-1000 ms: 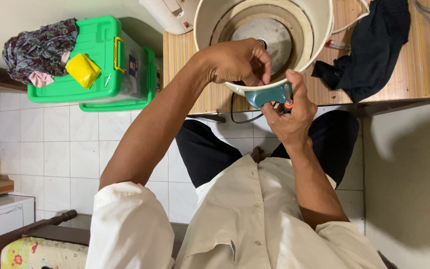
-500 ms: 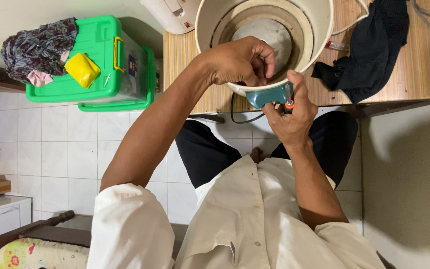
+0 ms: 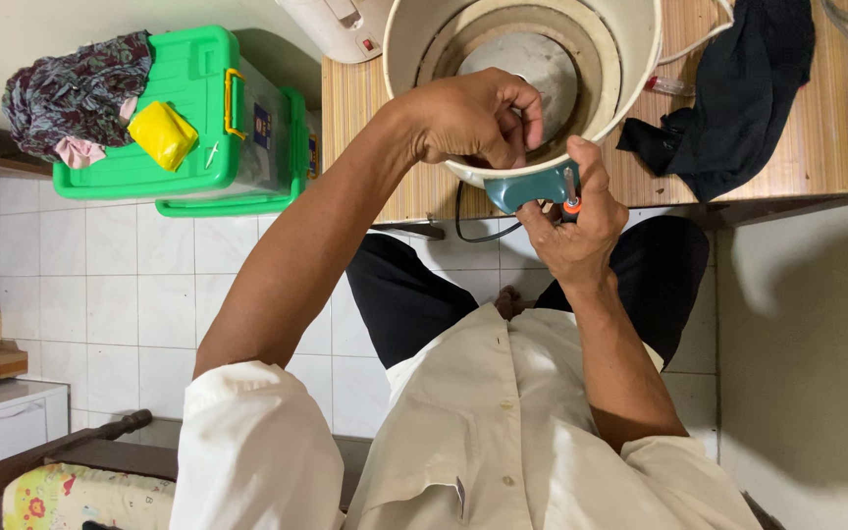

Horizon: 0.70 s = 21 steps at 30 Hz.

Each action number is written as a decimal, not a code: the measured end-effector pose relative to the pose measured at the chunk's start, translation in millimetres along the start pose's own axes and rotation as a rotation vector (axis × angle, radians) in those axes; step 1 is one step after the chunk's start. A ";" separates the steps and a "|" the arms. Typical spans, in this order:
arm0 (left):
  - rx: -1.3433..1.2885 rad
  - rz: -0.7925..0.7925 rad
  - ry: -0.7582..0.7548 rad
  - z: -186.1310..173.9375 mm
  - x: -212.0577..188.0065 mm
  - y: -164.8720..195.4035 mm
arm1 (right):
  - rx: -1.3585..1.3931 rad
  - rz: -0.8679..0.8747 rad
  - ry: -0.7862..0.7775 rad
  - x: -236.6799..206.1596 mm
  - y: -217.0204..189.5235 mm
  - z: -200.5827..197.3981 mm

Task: The person sits on the floor and first wipes the motor base of a blender and a small green housing part with a black cloth. They then hold the green housing against the blender base and use a screwdriver to drive and tighten screws, attaching the housing to the appliance.

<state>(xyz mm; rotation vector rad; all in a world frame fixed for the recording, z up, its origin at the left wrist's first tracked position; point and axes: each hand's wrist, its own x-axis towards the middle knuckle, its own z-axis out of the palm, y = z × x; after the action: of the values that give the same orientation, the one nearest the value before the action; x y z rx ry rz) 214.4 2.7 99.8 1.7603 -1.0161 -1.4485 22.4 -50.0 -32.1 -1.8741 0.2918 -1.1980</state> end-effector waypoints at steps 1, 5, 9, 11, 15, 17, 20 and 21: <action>0.017 0.010 -0.010 -0.2 0.8 -0.1 | -0.007 -0.009 0.001 0.0 0.3 0.1; -0.004 0.010 -0.051 -0.7 1.2 0.5 | -0.018 -0.004 0.008 -1.2 0.5 0.9; -0.025 0.041 -0.054 0.0 -2.1 1.2 | 0.002 0.025 0.009 -2.7 0.7 1.2; -0.043 0.045 -0.058 -0.1 -3.3 1.5 | -0.006 0.022 0.008 -3.0 1.1 1.2; -0.021 0.035 -0.062 -2.4 -2.6 1.7 | -0.025 0.015 0.007 -3.2 1.6 1.5; 0.021 0.027 -0.065 -2.9 -1.1 1.6 | -0.032 0.007 0.015 -3.1 1.2 1.5; 0.005 0.037 -0.084 -2.4 -0.3 1.0 | -0.030 -0.003 0.018 -2.3 0.4 1.0; -0.002 0.026 -0.076 -2.1 -0.4 1.0 | -0.028 -0.005 0.017 -2.0 0.1 0.7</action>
<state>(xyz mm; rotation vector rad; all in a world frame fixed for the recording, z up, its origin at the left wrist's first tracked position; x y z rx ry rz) 216.3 2.5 101.2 1.6962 -1.0723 -1.5093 22.0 -48.5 -33.5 -1.8904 0.3152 -1.2196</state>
